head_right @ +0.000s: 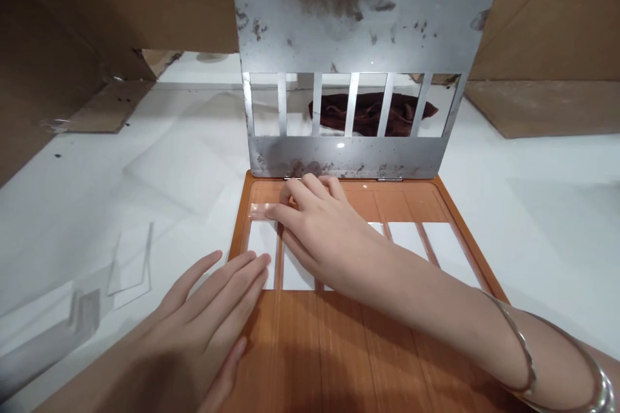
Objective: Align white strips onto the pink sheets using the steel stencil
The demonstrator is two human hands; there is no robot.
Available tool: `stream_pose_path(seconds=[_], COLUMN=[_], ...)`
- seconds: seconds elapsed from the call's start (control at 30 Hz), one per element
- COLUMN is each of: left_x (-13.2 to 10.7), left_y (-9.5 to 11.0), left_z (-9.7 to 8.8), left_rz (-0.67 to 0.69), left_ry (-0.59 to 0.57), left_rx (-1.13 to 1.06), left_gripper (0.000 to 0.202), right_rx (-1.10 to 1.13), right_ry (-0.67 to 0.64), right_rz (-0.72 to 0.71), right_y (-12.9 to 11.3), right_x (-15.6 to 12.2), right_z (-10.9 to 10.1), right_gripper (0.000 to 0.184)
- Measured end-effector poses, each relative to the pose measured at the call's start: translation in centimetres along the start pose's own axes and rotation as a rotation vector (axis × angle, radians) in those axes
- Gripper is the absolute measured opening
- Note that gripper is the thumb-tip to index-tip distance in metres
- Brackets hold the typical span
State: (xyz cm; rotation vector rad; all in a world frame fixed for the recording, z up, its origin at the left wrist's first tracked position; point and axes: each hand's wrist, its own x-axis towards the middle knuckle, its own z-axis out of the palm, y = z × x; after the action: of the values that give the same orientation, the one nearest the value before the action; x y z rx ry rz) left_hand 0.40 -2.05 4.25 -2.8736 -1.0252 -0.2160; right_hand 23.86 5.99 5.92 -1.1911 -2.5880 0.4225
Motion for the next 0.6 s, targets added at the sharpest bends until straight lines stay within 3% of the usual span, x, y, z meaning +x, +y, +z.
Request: stream_pose_path(seconds=[0.13,0.27,0.47,0.6], left_x=[-0.1,0.5,0.7,0.7], left_y=[0.0,0.2,0.6,0.6], left_z=[-0.1,-0.6,-0.7,-0.5], left_rz=[0.012,-0.019,-0.040,-0.046], left_ry=[-0.013,-0.021,-0.013,0.005], left_rx=[-0.024,-0.045,-0.021,-0.030], left_gripper=[0.054,0.047,0.046,0.046], right_rx=[0.248,0.361,0.458,0.395], right_ry=[0.019,0.094,0.072,0.050], right_rz=[0.100,0.222,0.216,0.112], right_y=[-0.5,-0.7,-0.5,-0.3], right_x=[0.2,0.3,0.1,0.1], right_z=[0.1,0.9,1.5,1.1], right_gripper=[0.023,0.014,0.011,0.013])
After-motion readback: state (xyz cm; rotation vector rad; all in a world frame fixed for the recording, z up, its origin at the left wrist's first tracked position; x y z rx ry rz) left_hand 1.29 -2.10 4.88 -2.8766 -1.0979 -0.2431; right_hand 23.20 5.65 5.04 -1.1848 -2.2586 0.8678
